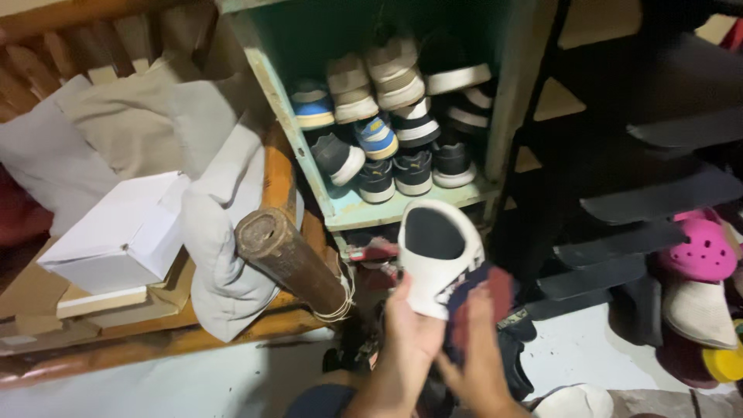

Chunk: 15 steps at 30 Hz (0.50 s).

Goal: The person wipes multiple shoes with a cloth, handling sneakers, slides, and sandals one at a time. They pick up each shoe, wipe its exterior, and place it on a nearby shoe rack.

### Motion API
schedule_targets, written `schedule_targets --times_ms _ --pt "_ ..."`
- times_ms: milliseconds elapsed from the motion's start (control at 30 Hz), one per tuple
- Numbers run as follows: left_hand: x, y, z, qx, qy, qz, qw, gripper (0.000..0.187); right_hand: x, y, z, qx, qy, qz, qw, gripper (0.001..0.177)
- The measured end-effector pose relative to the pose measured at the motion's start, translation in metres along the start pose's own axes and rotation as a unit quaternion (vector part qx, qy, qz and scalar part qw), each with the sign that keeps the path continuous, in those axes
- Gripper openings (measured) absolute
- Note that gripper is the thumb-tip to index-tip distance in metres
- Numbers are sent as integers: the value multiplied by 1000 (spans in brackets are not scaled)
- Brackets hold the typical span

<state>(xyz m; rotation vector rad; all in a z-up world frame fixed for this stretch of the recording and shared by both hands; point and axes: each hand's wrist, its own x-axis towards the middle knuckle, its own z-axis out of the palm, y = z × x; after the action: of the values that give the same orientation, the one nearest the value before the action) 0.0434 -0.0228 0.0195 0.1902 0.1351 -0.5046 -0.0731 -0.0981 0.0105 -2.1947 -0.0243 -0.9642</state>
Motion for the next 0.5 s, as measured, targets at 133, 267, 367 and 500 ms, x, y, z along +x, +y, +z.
schedule_targets --times_ms 133,267,367,500 --pt "-16 -7 12 -1 -11 -33 999 51 10 29 6 34 89 164 982 106" --pt "-21 -1 16 48 44 -21 998 46 7 52 17 89 70 190 975 82" --pt "-23 -10 11 238 35 -36 970 43 5 60 18 96 81 197 972 73" --pt "-23 -17 -3 394 -26 22 918 46 15 55 11 48 51 164 984 79"
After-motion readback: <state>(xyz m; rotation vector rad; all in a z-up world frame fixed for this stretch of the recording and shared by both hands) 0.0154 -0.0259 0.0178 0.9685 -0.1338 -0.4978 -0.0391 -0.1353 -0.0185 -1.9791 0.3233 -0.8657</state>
